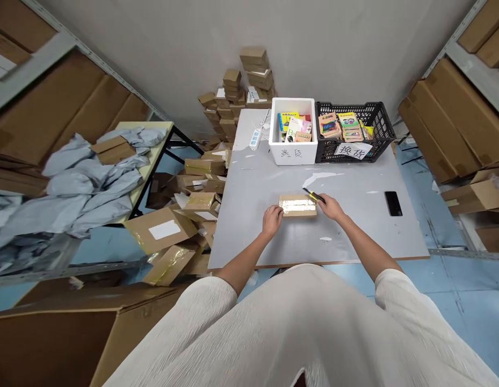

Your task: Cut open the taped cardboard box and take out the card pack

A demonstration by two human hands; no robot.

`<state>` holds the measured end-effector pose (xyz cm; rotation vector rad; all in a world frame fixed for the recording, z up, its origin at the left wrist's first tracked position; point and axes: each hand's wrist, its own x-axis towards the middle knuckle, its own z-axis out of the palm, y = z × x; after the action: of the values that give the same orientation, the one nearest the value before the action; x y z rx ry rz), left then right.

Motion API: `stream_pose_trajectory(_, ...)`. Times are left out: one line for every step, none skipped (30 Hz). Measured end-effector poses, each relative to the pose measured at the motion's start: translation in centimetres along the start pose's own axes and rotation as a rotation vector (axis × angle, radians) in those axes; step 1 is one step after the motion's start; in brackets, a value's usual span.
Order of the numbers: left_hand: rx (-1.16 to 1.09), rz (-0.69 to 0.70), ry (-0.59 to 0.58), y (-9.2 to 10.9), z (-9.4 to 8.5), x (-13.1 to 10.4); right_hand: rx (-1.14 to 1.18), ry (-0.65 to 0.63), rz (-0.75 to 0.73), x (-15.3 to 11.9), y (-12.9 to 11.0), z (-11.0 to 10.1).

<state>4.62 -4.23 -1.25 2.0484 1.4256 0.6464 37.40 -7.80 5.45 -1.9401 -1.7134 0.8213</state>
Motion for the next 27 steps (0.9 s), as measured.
stream_pose_trajectory(-0.012,0.023,-0.01,-0.1,-0.1,-0.1,-0.053,-0.05,-0.078,0.3,-1.3,0.1)
stream_pose_trajectory(-0.026,0.042,-0.017,-0.1,-0.1,-0.2,-0.116,-0.115,-0.131,0.5,-2.5,0.3)
stream_pose_trajectory(-0.042,0.059,-0.022,-0.2,-0.2,-0.3,-0.181,-0.173,-0.164,0.7,-3.6,0.5)
stream_pose_trajectory(-0.055,0.072,-0.025,-0.3,-0.3,-0.4,-0.239,-0.222,-0.184,0.9,-4.5,0.8)
stream_pose_trajectory(-0.064,0.084,-0.026,-0.4,-0.3,-0.5,-0.292,-0.259,-0.195,1.1,-5.3,1.1)
stream_pose_trajectory(-0.071,0.097,-0.026,-0.5,-0.3,-0.6,-0.336,-0.282,-0.204,1.3,-6.0,1.4)
stream_pose_trajectory(-0.077,0.11,-0.026,-0.5,-0.4,-0.6,-0.371,-0.293,-0.211,1.5,-6.5,1.7)
stream_pose_trajectory(-0.084,0.121,-0.023,-0.5,-0.4,-0.7,-0.399,-0.298,-0.219,1.7,-7.0,2.0)
stream_pose_trajectory(-0.093,0.131,-0.019,-0.5,-0.4,-0.7,-0.42,-0.299,-0.227,1.9,-7.3,2.2)
stream_pose_trajectory(-0.104,0.137,-0.014,-0.5,-0.4,-0.7,-0.436,-0.3,-0.233,2.1,-7.6,2.4)
stream_pose_trajectory(-0.112,0.138,-0.01,-0.4,-0.4,-0.8,-0.447,-0.3,-0.238,2.2,-7.9,2.5)
stream_pose_trajectory(-0.117,0.135,-0.01,-0.4,-0.5,-0.8,-0.454,-0.301,-0.241,2.3,-8.1,2.6)
stream_pose_trajectory(-0.121,0.13,-0.013,-0.3,-0.5,-0.8,-0.456,-0.301,-0.24,2.4,-8.2,2.7)
stream_pose_trajectory(-0.125,0.126,-0.016,-0.3,-0.5,-0.8,-0.453,-0.301,-0.238,2.4,-8.4,2.7)
stream_pose_trajectory(-0.133,0.124,-0.019,-0.3,-0.5,-0.8,-0.448,-0.3,-0.235,2.5,-8.5,2.7)
stream_pose_trajectory(-0.143,0.123,-0.02,-0.3,-0.5,-0.8,-0.442,-0.299,-0.233,2.5,-8.6,2.7)
stream_pose_trajectory(-0.152,0.124,-0.02,-0.3,-0.5,-0.8,-0.436,-0.298,-0.232,2.6,-8.7,2.7)
stream_pose_trajectory(-0.16,0.125,-0.021,-0.3,-0.6,-0.8,-0.433,-0.298,-0.235,2.7,-8.9,2.7)
stream_pose_trajectory(-0.163,0.125,-0.024,-0.3,-0.6,-0.7,-0.435,-0.299,-0.241,2.7,-9.0,2.6)
stream_pose_trajectory(-0.164,0.124,-0.028,-0.4,-0.6,-0.7,-0.443,-0.302,-0.249,2.8,-9.2,2.5)
stream_pose_trajectory(-0.165,0.122,-0.031,-0.4,-0.6,-0.7,-0.459,-0.306,-0.257,2.9,-9.3,2.4)
stream_pose_trajectory(-0.17,0.121,-0.031,-0.4,-0.6,-0.7,-0.482,-0.313,-0.264,3.1,-9.5,2.4)
stream_pose_trajectory(-0.18,0.119,-0.028,-0.4,-0.6,-0.7,-0.512,-0.321,-0.27,3.1,-9.7,2.3)
stream_pose_trajectory(-0.192,0.117,-0.023,-0.4,-0.5,-0.7,-0.546,-0.328,-0.274,3.2,-9.9,2.3)
stream_pose_trajectory(-0.203,0.115,-0.018,-0.4,-0.5,-0.6,-0.58,-0.333,-0.276,3.3,-10.0,2.3)
stream_pose_trajectory(-0.212,0.114,-0.016,-0.5,-0.5,-0.6,-0.61,-0.336,-0.276,3.3,-10.2,2.3)
stream_pose_trajectory(-0.218,0.113,-0.017,-0.5,-0.5,-0.5,-0.636,-0.338,-0.277,3.3,-10.4,2.3)
